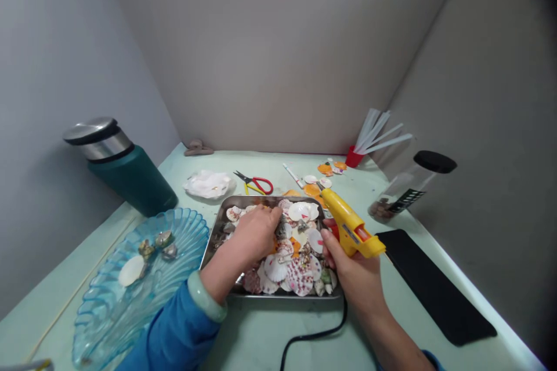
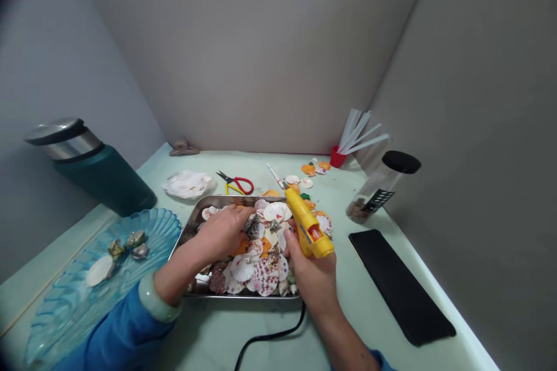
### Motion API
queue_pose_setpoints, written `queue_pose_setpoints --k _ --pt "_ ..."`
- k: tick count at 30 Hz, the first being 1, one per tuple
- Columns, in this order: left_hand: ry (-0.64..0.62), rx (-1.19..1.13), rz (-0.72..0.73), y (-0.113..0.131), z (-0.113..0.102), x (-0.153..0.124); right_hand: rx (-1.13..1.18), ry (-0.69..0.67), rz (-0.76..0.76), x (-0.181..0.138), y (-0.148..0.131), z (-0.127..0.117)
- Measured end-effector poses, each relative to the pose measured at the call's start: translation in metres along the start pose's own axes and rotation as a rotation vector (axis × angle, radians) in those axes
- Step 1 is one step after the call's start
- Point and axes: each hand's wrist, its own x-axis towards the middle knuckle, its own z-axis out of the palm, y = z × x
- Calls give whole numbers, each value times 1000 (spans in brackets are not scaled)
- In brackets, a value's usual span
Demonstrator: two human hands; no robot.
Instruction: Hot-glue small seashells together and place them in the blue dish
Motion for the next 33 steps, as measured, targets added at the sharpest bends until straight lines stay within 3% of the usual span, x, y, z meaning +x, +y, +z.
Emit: queue_pose_setpoints --k 4,8,10,13,15,18,23,27,33 --pt "39 -61 -44 -5 0 -1 36 -17 0 1 1 -1" --pt "138 -216 -95 -13 -9 -19 46 -61 -16 1 3 -2" --pt "158 -685 -164 -17 -13 -33 40 -87 -20 1 3 -2" --pt "65 -1334 -320 -20 -14 -54 33 -92 -37 0 2 -1" --pt "50 -1590 -402 -23 -10 -64 29 -100 -49 0 3 -1" --pt "42 -1796 -411 -26 -4 -71 9 -122 -63 2 7 -2" --pt "38 -1823 -379 -26 5 -73 -149 -150 -115 4 10 -7" --pt "50 -1667 -466 -23 12 -74 -532 -254 -280 1 3 -13" --pt "140 -1362 -374 -23 20 -76 -1019 -313 -392 -7 -5 -7"
